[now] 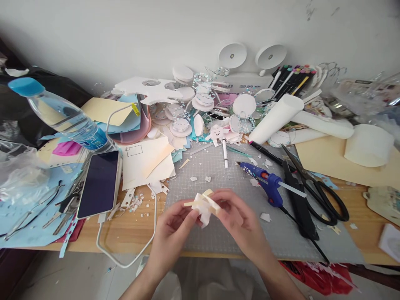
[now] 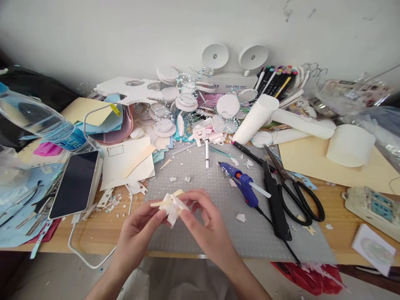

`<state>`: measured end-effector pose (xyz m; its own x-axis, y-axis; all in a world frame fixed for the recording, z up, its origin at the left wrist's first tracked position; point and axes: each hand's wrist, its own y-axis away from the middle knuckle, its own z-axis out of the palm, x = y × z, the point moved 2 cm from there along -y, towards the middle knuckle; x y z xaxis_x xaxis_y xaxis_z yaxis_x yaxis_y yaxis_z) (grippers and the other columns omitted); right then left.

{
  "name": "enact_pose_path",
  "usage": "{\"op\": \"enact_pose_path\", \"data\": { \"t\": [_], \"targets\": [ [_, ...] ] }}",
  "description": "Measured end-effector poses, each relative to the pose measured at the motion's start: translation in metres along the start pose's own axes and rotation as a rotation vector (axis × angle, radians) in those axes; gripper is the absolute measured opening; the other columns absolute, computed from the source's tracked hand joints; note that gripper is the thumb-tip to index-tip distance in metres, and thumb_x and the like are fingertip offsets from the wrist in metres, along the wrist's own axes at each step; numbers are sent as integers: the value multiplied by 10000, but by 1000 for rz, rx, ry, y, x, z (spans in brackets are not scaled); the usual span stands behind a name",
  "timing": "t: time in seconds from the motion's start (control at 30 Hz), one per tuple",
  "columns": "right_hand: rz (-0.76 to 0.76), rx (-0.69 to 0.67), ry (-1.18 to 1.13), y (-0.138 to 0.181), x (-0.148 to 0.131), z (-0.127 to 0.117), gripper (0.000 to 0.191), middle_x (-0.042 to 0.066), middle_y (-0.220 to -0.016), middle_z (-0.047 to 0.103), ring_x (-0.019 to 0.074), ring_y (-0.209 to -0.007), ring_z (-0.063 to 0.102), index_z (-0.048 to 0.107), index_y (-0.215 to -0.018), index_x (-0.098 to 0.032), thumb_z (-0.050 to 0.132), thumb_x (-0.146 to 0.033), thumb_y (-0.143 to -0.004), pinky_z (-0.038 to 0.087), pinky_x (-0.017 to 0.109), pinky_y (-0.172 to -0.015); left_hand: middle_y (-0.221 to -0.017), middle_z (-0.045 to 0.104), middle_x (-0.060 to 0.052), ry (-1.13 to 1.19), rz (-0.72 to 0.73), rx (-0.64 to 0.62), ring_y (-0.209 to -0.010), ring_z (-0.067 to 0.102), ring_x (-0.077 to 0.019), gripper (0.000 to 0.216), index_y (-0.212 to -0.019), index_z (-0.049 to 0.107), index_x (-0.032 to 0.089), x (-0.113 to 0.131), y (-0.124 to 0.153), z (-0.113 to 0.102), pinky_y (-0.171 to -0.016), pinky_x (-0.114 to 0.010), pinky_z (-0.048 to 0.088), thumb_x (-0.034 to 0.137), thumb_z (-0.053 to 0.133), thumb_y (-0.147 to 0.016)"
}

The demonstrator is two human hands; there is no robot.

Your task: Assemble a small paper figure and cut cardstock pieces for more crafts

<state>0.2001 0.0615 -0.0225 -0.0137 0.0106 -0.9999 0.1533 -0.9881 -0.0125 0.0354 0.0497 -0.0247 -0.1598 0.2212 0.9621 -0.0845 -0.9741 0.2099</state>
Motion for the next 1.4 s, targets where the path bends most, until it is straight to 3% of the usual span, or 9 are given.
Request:
{"op": "enact_pose_path", "data": {
  "t": [0.23, 0.37, 0.53, 0.63, 0.77, 0.9, 1.03, 1.2, 1.4],
  "targets": [
    [26, 275, 116, 10, -1, -6, 261, 13, -752, 567, 155, -702, 516, 632, -773, -222, 539, -395, -943, 449, 258, -646, -781, 741, -22, -34, -37, 61, -654, 663, -132, 202, -861, 687, 167, -5, 7, 1, -691, -233, 549, 369, 673, -861],
    [66, 359, 11, 18, 7, -9, 172, -24, -707, 556, 112, -625, 492, 650, -912, -237, 625, -406, -897, 437, 216, -589, -853, 752, -65, -181, -17, 86, -667, 677, -164, 274, -952, 691, 151, -17, 8, 1, -687, -290, 568, 406, 606, -897],
    [102, 320, -194, 26, 10, -5, 170, -44, -715, 611, 79, -595, 520, 571, -930, -248, 680, -365, -870, 438, 177, -567, -1217, 679, -132, -720, 478, 279, -1088, 638, -271, 397, -1264, 611, 183, -17, 13, -2, -954, -447, 500, 269, 646, -877],
    [117, 261, -271, 32, 8, 1, 203, -55, -664, 596, 73, -577, 523, 540, -892, -237, 692, -368, -861, 428, 164, -545, -1347, 594, -106, -736, 660, 182, -1251, 529, -266, 445, -1319, 576, 247, -6, 21, 1, -1067, -458, 406, 209, 646, -881],
    [170, 146, -375, 41, 6, 15, 244, -49, -652, 593, 67, -557, 515, 521, -836, -216, 702, -380, -850, 414, 160, -520, -1309, 615, -87, -324, 410, -186, -1229, 553, -241, 338, -1271, 614, 279, -2, 25, 9, -1028, -394, 464, 337, 584, -940],
    [199, 86, -450, 47, 6, 24, 290, -44, -658, 602, 59, -518, 494, 489, -795, -212, 689, -414, -852, 405, 160, -491, -1204, 665, -73, -141, 284, -292, -1145, 604, -236, 240, -1123, 688, 264, -6, 23, 14, -1001, -383, 481, 377, 597, -931],
    [169, 183, -231, 44, 11, 7, 230, -34, -661, 626, 88, -554, 561, 543, -848, -224, 666, -417, -863, 463, 181, -525, -1218, 640, -59, -299, 349, -234, -1157, 576, -218, 233, -1156, 657, 278, -9, 17, 7, -1005, -362, 458, 322, 598, -935],
    [41, 530, 130, 29, 21, -33, 229, 30, -842, 704, 151, -743, 658, 609, -939, -229, 699, -400, -817, 541, 245, -678, -1146, 602, -73, -743, 519, 69, -1063, 568, -203, 308, -1210, 591, 241, -10, 2, -6, -923, -342, 465, 248, 635, -905],
    [163, 340, -34, 22, 21, -27, 238, -1, -704, 674, 138, -639, 613, 600, -895, -225, 704, -421, -810, 500, 232, -610, -1115, 570, -73, -716, 505, 25, -1020, 543, -203, 341, -1227, 575, 233, -3, -4, 0, -896, -332, 451, 260, 648, -895]
  ]
}}
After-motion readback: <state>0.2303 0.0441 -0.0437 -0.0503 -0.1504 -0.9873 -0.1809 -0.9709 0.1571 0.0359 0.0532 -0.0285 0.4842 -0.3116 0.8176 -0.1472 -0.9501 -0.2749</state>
